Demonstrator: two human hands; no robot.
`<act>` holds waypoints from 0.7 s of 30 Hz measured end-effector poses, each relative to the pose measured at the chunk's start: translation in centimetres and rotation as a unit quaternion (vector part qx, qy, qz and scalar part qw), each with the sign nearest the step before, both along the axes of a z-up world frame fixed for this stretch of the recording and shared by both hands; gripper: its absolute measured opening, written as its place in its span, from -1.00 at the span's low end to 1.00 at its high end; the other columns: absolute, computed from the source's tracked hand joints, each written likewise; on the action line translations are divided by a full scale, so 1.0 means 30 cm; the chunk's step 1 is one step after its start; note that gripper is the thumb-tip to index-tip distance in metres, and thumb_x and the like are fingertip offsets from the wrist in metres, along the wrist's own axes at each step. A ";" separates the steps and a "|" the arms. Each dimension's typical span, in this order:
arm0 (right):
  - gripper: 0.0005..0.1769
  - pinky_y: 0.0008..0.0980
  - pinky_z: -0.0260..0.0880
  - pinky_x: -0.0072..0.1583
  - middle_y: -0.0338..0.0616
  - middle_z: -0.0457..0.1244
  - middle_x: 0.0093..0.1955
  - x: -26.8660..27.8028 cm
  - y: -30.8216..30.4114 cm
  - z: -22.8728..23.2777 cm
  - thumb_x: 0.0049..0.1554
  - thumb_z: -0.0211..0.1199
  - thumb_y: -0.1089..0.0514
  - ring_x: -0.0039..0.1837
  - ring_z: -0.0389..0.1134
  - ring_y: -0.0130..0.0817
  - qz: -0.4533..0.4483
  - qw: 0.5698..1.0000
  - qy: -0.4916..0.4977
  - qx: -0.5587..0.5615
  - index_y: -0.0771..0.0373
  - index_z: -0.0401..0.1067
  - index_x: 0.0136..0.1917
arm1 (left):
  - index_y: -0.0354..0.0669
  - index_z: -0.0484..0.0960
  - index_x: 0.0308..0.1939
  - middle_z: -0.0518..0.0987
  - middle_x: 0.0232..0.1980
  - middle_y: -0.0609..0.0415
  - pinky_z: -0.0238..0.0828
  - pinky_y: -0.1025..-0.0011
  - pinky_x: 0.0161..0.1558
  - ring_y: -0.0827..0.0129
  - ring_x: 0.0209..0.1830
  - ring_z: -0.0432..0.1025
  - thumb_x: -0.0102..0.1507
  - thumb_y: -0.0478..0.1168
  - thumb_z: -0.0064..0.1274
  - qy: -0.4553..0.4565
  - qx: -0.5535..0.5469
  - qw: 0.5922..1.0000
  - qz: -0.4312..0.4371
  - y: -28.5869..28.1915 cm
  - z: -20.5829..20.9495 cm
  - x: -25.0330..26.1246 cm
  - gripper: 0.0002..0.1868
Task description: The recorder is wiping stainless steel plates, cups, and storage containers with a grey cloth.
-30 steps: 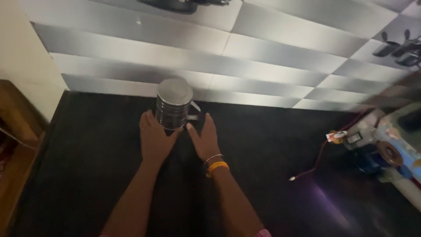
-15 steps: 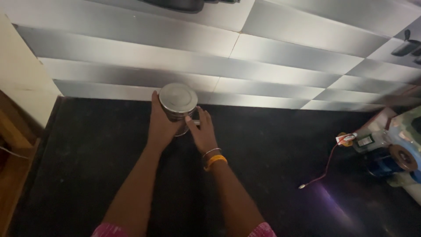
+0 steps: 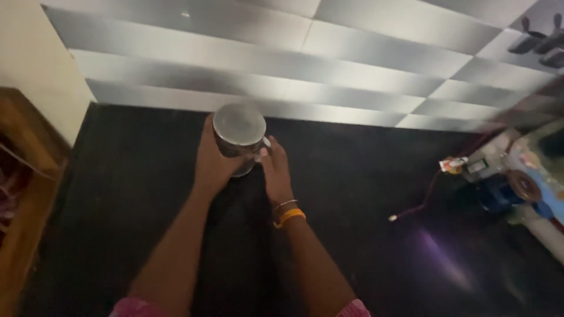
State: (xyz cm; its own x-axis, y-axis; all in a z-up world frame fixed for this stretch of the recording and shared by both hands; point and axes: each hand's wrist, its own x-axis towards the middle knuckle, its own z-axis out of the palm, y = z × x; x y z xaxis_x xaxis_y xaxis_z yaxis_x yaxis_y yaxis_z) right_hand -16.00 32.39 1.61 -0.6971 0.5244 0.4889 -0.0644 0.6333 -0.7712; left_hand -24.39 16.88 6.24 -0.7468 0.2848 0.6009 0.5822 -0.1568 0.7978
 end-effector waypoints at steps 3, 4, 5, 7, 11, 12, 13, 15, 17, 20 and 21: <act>-0.26 -0.15 0.06 0.52 0.05 -0.02 0.63 0.130 -0.014 -0.031 0.31 -0.17 -0.29 0.61 0.03 -0.07 -0.034 0.998 -0.001 -0.046 0.11 0.06 0.61 | -0.17 0.22 0.45 0.45 0.39 -0.13 0.36 0.14 0.40 0.07 0.44 0.38 -0.13 -0.13 0.56 0.007 0.035 0.997 -0.074 -0.064 -0.021 0.118 0.15; -0.26 -0.15 0.06 0.52 0.05 -0.02 0.63 0.171 -0.013 -0.043 0.31 -0.17 -0.29 0.61 0.03 -0.07 -0.036 0.998 -0.003 -0.046 0.11 0.06 0.61 | -0.17 0.22 0.45 0.45 0.39 -0.13 0.36 0.14 0.40 0.07 0.44 0.38 -0.13 -0.13 0.56 0.006 0.035 0.996 -0.077 -0.084 -0.017 0.160 0.15; -0.24 -0.12 0.01 0.55 0.05 0.00 0.65 0.221 -0.022 -0.067 0.33 -0.12 -0.33 0.64 0.03 -0.07 -0.008 0.992 0.046 -0.117 0.13 0.10 0.61 | -0.16 0.19 0.48 0.43 0.42 -0.13 0.34 0.14 0.41 0.05 0.46 0.35 -0.10 -0.13 0.56 0.011 0.023 0.996 -0.081 -0.112 -0.021 0.209 0.17; -0.23 -0.08 -0.03 0.58 0.06 0.03 0.67 0.341 -0.076 -0.062 0.35 -0.08 -0.37 0.66 0.03 -0.07 0.015 0.977 0.093 -0.190 0.15 0.13 0.60 | -0.16 0.16 0.52 0.42 0.44 -0.13 0.31 0.13 0.41 0.04 0.49 0.32 -0.07 -0.13 0.55 0.014 0.010 0.996 -0.089 -0.146 -0.044 0.299 0.18; -0.08 0.01 0.17 0.38 -0.08 0.08 0.53 0.526 -0.160 -0.009 0.12 -0.10 -0.51 0.45 0.20 -0.06 0.000 0.911 0.047 -0.411 0.06 0.14 0.54 | -0.18 0.07 0.55 0.38 0.46 -0.15 0.27 0.12 0.43 0.03 0.51 0.28 -0.06 -0.10 0.55 0.034 0.015 0.990 -0.138 -0.151 -0.075 0.406 0.24; -0.04 0.02 0.22 0.34 0.00 0.16 0.46 0.556 -0.155 -0.022 0.08 -0.09 -0.53 0.39 0.25 -0.03 0.000 0.900 0.045 -0.433 0.13 0.21 0.50 | -0.17 0.08 0.55 0.38 0.47 -0.15 0.27 0.12 0.43 0.03 0.51 0.28 -0.08 -0.10 0.56 0.041 -0.004 0.990 -0.138 -0.144 -0.081 0.424 0.25; -0.04 0.02 0.22 0.34 0.00 0.16 0.46 0.591 -0.150 -0.040 0.08 -0.09 -0.53 0.39 0.25 -0.03 -0.009 0.899 0.053 -0.434 0.13 0.21 0.50 | -0.17 0.08 0.55 0.38 0.47 -0.15 0.27 0.12 0.43 0.03 0.51 0.28 -0.08 -0.10 0.56 0.044 -0.006 0.988 -0.149 -0.143 -0.068 0.449 0.25; -0.08 0.01 0.31 0.36 0.15 0.20 0.37 0.656 -0.146 -0.080 0.21 -0.08 -0.49 0.35 0.30 0.01 -0.027 0.892 0.079 -0.443 0.33 0.19 0.44 | -0.14 0.05 0.55 0.38 0.45 -0.13 0.25 0.12 0.43 0.03 0.48 0.29 -0.13 -0.11 0.55 -0.003 -0.036 0.975 -0.218 -0.141 -0.043 0.491 0.29; -0.16 -0.02 0.33 0.33 0.07 0.19 0.35 0.708 -0.183 -0.076 0.20 -0.03 -0.44 0.32 0.29 -0.02 -0.057 0.882 0.123 -0.452 0.28 0.23 0.41 | -0.13 0.08 0.54 0.40 0.45 -0.13 0.26 0.11 0.44 0.03 0.49 0.31 -0.12 -0.12 0.53 0.010 -0.048 0.968 -0.244 -0.153 -0.020 0.525 0.26; -0.36 -0.02 0.41 0.29 0.01 0.15 0.25 0.786 -0.205 -0.107 0.24 0.08 -0.31 0.25 0.28 -0.08 -0.100 0.864 0.210 -0.447 0.27 0.27 0.28 | -0.12 0.08 0.55 0.40 0.46 -0.14 0.25 0.09 0.44 0.03 0.50 0.30 -0.10 -0.14 0.51 0.019 -0.069 0.951 -0.300 -0.144 0.010 0.574 0.24; -0.45 -0.01 0.47 0.27 0.02 0.13 0.16 0.817 -0.225 -0.136 0.29 0.14 -0.24 0.21 0.29 -0.11 -0.113 0.857 0.245 -0.439 0.31 0.28 0.17 | -0.11 0.06 0.56 0.38 0.47 -0.14 0.23 0.08 0.44 0.02 0.51 0.28 -0.10 -0.15 0.50 0.011 -0.081 0.943 -0.323 -0.152 0.009 0.596 0.25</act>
